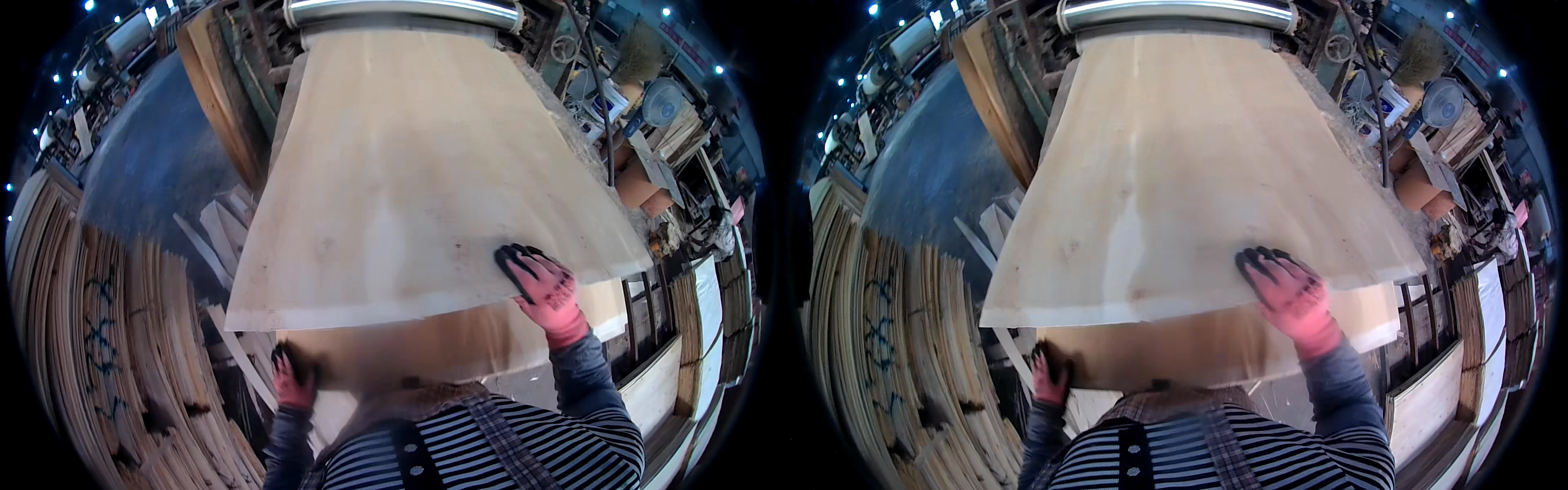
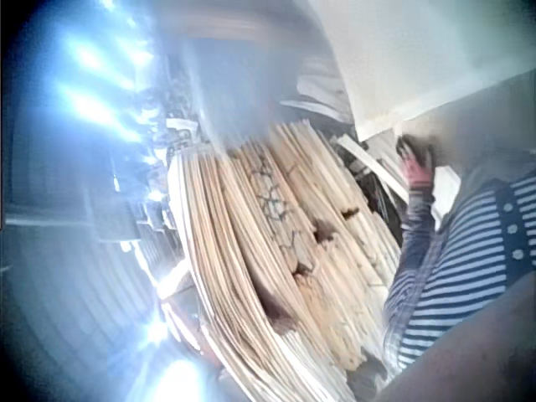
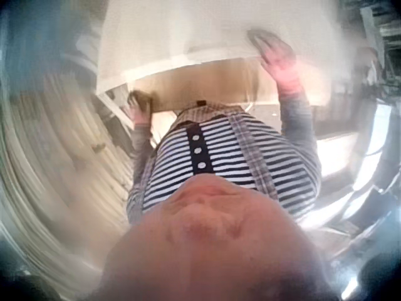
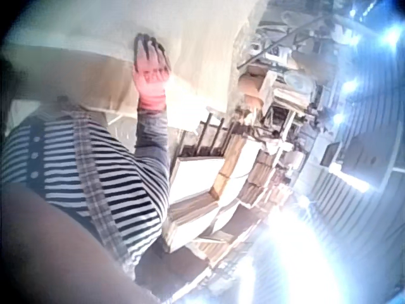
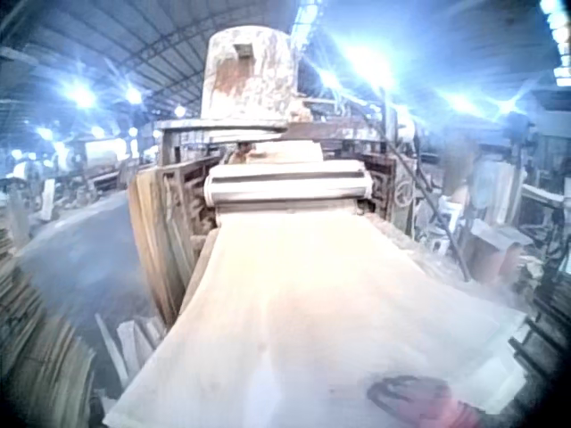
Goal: The person repeatedly feeds large flat wood panels through a roller press machine, using a long metal bar to engage the mechanism and gloved hands to guide the panels. After each pass, the person removes the panel, stacks it, and repeats the process with additional panels.
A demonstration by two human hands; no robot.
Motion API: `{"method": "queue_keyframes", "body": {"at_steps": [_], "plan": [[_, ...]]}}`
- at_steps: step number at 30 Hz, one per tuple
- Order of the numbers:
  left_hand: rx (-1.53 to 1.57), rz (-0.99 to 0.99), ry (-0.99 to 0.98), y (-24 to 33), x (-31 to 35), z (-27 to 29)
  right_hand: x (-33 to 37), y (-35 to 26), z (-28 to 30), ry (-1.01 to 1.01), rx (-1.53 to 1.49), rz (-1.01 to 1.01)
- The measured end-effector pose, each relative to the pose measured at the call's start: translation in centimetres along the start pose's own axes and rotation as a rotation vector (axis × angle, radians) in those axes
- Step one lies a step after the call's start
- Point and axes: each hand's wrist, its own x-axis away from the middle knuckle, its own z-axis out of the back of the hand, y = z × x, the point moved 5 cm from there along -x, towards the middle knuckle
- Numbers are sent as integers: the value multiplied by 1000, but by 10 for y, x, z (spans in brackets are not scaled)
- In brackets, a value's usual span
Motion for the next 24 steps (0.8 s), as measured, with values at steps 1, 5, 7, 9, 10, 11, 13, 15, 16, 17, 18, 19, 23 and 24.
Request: {"method": "queue_keyframes", "body": {"at_steps": [1,5,7,9,10,11,13,15,16,17,18,19,23,24], "plan": [[-258,28,-3,19,3,2,-15,11,-13,-20,-16,26],[4,202,-57,15,-19,8,-76,57,-65,13,-38,-39],[29,209,-46,15,-17,10,-116,86,-103,60,-71,-70],[-30,299,-122,27,-22,20,-159,118,-140,119,-122,-128],[-58,339,-162,29,-26,22,-179,136,-156,151,-156,-169],[30,362,-135,26,-29,24,-194,144,-175,177,-200,-199],[232,386,-97,25,-35,23,-202,138,-193,189,64,-327],[129,377,-132,29,-46,33,-196,113,-202,182,89,-322],[125,419,-162,22,-48,36,-185,88,-207,169,-22,-239],[126,471,-194,13,-46,36,-167,62,-206,153,-110,-117],[432,486,-139,12,-45,35,-139,36,-197,124,-194,4],[779,331,-125,21,-49,38,-111,18,-185,30,-261,32],[823,225,-528,56,-67,52,33,-34,-131,-220,-416,28],[769,219,-605,69,-70,60,70,-41,-124,-268,-441,2]]}}
